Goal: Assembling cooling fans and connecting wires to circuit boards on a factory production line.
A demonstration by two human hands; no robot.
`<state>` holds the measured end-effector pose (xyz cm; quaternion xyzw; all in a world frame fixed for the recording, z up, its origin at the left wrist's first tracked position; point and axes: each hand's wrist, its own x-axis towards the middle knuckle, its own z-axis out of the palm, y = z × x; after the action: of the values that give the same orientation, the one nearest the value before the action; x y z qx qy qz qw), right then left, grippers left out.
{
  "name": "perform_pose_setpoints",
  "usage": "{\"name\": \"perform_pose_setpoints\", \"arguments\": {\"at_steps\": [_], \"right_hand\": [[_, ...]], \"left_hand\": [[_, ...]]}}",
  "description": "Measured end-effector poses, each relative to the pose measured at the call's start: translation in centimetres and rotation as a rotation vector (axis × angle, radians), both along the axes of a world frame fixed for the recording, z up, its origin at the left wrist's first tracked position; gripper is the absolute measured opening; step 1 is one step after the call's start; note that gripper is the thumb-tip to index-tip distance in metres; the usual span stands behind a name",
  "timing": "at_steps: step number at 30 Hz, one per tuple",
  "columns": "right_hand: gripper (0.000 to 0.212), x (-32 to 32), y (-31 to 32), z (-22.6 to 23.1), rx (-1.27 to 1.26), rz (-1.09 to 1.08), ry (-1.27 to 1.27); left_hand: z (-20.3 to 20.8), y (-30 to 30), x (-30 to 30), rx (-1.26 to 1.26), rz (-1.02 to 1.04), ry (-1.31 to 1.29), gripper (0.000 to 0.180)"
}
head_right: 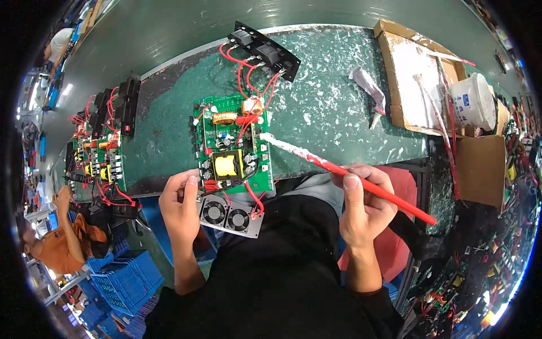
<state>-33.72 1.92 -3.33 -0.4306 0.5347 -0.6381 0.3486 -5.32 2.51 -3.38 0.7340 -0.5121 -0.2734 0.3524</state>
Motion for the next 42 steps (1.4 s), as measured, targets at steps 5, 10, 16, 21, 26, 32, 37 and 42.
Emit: {"name": "perform_pose_setpoints", "arguments": {"at_steps": [5, 10, 16, 21, 26, 32, 37, 42], "right_hand": [[0.015, -0.6, 0.9, 0.3, -0.056, -0.042, -0.003], [0.014, -0.4, 1.4, -0.1, -0.034, 0.034, 0.035], [0.013, -0.4, 1.5, -0.1, -0.063, 0.036, 0.033], [0.014, -0.9, 2.0, 0.1, -0.03, 0.062, 0.074], [0.017, -1.2, 2.8, -0.3, -0.017, 0.07, 0.04], [0.016, -0.6, 2.5, -0.8, -0.064, 0.032, 0.015], [0.016, -0.7, 2.9, -0.8, -0.073, 0.04, -0.005], [0.017, -1.0, 3.9, -0.9, -0.045, 0.07, 0.061]], "left_hand": [[-0.3, 0.1, 0.1, -0.034, -0.002, -0.003, 0.013], [0.2, 0.0, -0.2, -0.024, 0.01, 0.029, 0.013], [-0.1, 0.2, -0.2, -0.011, 0.01, 0.036, 0.014], [0.1, 0.3, -0.2, -0.019, 0.023, 0.059, 0.015], [-0.3, 0.5, -0.2, -0.043, 0.032, 0.045, 0.015], [0.1, 0.3, -0.6, -0.018, 0.057, 0.006, 0.016], [-0.2, 0.6, -0.4, -0.02, 0.065, -0.013, 0.016], [0.0, 0.8, -0.5, -0.007, 0.062, -0.023, 0.017]]}}
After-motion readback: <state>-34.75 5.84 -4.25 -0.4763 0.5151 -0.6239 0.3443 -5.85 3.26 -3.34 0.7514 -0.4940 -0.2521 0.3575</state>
